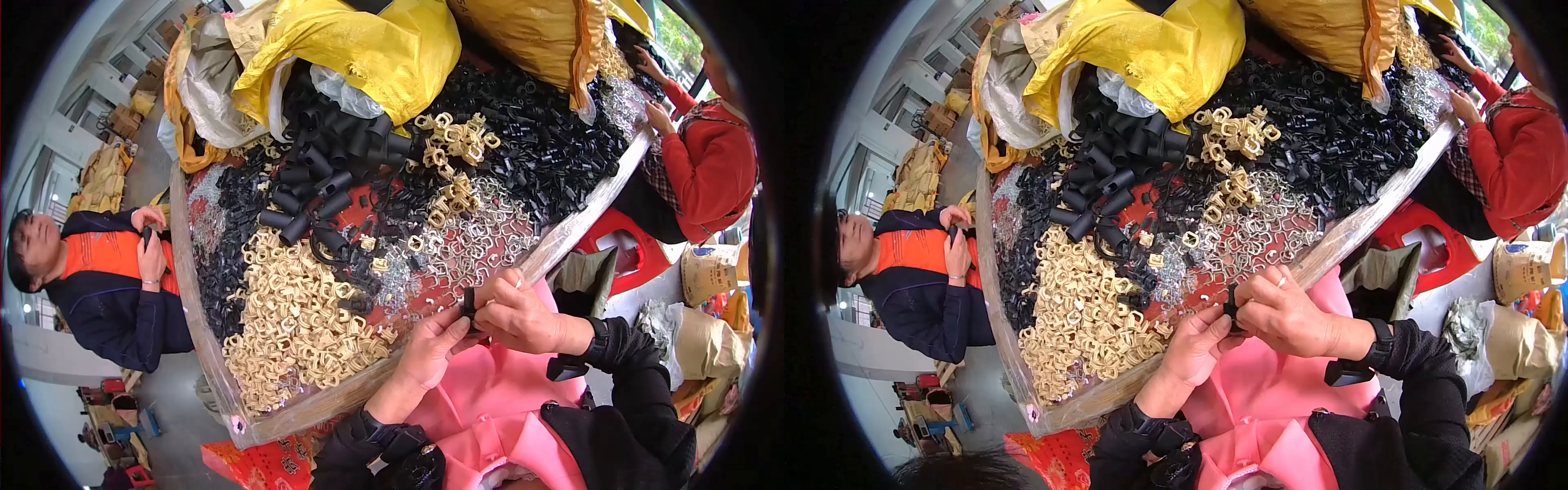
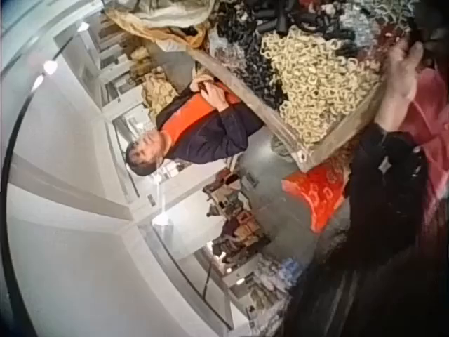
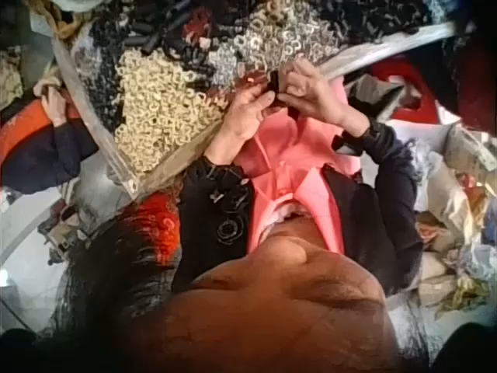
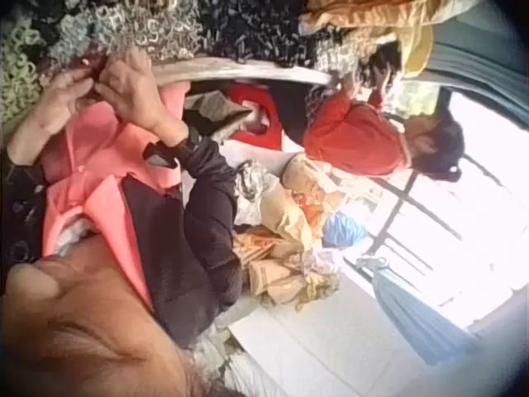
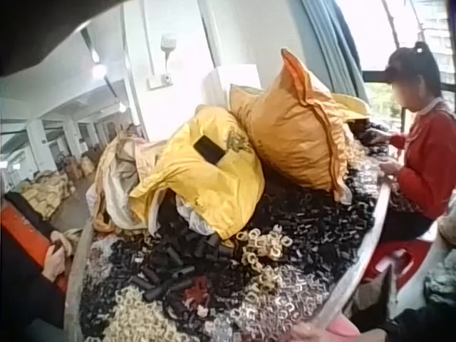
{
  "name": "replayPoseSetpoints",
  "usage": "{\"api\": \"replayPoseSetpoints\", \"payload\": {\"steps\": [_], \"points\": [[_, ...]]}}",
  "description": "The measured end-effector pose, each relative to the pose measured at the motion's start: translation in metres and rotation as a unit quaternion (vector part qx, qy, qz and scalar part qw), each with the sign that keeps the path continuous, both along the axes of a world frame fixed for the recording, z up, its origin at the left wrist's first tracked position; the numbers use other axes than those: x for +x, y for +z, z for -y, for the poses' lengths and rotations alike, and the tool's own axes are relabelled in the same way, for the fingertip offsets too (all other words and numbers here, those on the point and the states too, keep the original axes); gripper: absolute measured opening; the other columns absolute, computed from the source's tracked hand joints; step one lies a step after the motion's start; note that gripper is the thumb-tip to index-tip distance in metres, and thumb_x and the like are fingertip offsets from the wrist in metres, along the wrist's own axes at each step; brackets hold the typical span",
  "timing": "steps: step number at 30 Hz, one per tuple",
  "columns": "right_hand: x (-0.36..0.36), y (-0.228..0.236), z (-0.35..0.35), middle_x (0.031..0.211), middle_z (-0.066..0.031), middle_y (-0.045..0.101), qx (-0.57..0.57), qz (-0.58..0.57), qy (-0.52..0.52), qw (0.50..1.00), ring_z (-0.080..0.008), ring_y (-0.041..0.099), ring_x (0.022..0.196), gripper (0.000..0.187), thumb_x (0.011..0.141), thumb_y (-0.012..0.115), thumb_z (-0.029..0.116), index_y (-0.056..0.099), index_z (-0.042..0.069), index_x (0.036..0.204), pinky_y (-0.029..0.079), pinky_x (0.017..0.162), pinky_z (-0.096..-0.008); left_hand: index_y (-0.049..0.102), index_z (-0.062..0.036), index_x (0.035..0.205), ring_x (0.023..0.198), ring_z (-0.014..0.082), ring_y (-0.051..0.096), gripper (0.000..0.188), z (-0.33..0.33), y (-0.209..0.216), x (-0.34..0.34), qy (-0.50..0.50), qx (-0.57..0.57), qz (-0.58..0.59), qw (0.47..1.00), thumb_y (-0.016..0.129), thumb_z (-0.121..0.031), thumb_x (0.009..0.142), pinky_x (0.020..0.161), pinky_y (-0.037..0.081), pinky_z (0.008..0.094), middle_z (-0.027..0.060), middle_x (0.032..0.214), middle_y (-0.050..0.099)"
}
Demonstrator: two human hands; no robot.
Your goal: The person assembles components by hand, picking up a black plastic housing, inserting a small metal clip, and then fitting a beige plastic clip into the assembly. This process is repeated for each set of parts, with the finished assemblies placed back onto the table.
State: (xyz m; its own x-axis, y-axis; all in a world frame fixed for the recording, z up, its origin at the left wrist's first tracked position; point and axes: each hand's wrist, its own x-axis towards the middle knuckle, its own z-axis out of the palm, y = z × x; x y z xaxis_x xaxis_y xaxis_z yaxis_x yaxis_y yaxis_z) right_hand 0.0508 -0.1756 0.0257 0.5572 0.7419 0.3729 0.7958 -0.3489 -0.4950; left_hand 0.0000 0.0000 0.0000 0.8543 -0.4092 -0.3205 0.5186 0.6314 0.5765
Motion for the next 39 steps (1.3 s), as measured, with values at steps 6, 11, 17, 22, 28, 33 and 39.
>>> {"api": "replayPoseSetpoints", "payload": {"steps": [6, 11, 17, 22, 28, 33, 39], "points": [[0.016, -0.011, -0.015, 0.084, -0.0042, 0.048, 0.166, -0.342, 0.025, 0.925, -0.0221, 0.047, 0.077, 0.018, 0.074, 0.064, 0.015, 0.05, 0.007, 0.081, 0.04, 0.07, -0.0325, 0.051, 0.0009, 0.104, 0.084, 0.0152, 0.058, 0.024, -0.016, 0.009, -0.002, -0.009, 0.048, 0.011, 0.999, 0.052, -0.011, 0.084, 0.073, 0.048, 0.0229, 0.0076, 0.095, 0.058], [0.051, -0.007, -0.03, 0.074, -0.0069, 0.049, 0.098, -0.407, 0.059, 0.906, -0.0249, 0.051, 0.064, 0.02, 0.073, 0.063, 0.018, 0.05, 0.005, 0.081, 0.043, 0.061, -0.0328, 0.053, 0.0001, 0.103, 0.081, 0.0154, 0.059, 0.023, -0.034, 0.006, -0.006, 0.093, 0.052, -0.006, 0.994, 0.053, -0.011, 0.083, 0.07, 0.048, 0.0211, 0.0085, 0.094, 0.059], [0.093, -0.047, -0.091, 0.067, -0.0064, 0.051, -0.082, 0.117, -0.099, 0.985, -0.0246, 0.056, 0.066, 0.028, 0.077, 0.057, 0.031, 0.052, 0.004, 0.073, 0.044, 0.055, -0.0334, 0.053, 0.0002, 0.098, 0.082, 0.0197, 0.059, 0.02, -0.036, -0.001, -0.013, 0.171, 0.055, -0.028, 0.983, 0.054, -0.012, 0.082, 0.068, 0.05, 0.0237, 0.0136, 0.096, 0.059], [0.093, -0.039, -0.089, 0.072, -0.0055, 0.054, -0.062, 0.004, -0.044, 0.997, -0.0242, 0.055, 0.067, 0.021, 0.076, 0.061, 0.023, 0.055, 0.004, 0.073, 0.045, 0.058, -0.0334, 0.053, 0.0001, 0.098, 0.081, 0.0206, 0.06, 0.02, -0.048, 0.001, -0.014, 0.196, 0.053, -0.025, 0.979, 0.054, -0.013, 0.082, 0.067, 0.05, 0.0243, 0.0141, 0.095, 0.059], [0.065, 0.01, -0.058, 0.08, -0.005, 0.058, 0.168, -0.382, 0.086, 0.905, -0.0202, 0.055, 0.075, 0.018, 0.076, 0.063, 0.02, 0.059, 0.004, 0.084, 0.043, 0.07, -0.031, 0.052, 0.0009, 0.1, 0.079, 0.0218, 0.06, 0.025, -0.057, 0.002, -0.011, 0.128, 0.024, -0.02, 0.991, 0.055, -0.016, 0.082, 0.066, 0.051, 0.0251, 0.0155, 0.093, 0.059], [0.044, 0.018, -0.054, 0.082, -0.006, 0.059, 0.22, -0.261, 0.202, 0.918, -0.0194, 0.053, 0.08, 0.019, 0.075, 0.064, 0.016, 0.06, 0.004, 0.089, 0.04, 0.077, -0.0312, 0.054, -0.0007, 0.1, 0.075, 0.0198, 0.061, 0.03, -0.053, 0.015, -0.008, 0.022, -0.013, 0.005, 1.0, 0.058, -0.023, 0.08, 0.062, 0.05, 0.0233, 0.0132, 0.088, 0.061], [0.035, 0.011, -0.047, 0.087, -0.0058, 0.061, 0.24, -0.254, 0.224, 0.91, -0.0216, 0.054, 0.086, 0.022, 0.075, 0.064, 0.022, 0.061, 0.005, 0.088, 0.038, 0.081, -0.0358, 0.05, 0.0045, 0.103, 0.075, 0.0253, 0.061, 0.04, -0.05, 0.01, -0.014, -0.012, -0.047, -0.021, 0.999, 0.059, -0.025, 0.078, 0.063, 0.053, 0.029, 0.0185, 0.087, 0.059]]}}
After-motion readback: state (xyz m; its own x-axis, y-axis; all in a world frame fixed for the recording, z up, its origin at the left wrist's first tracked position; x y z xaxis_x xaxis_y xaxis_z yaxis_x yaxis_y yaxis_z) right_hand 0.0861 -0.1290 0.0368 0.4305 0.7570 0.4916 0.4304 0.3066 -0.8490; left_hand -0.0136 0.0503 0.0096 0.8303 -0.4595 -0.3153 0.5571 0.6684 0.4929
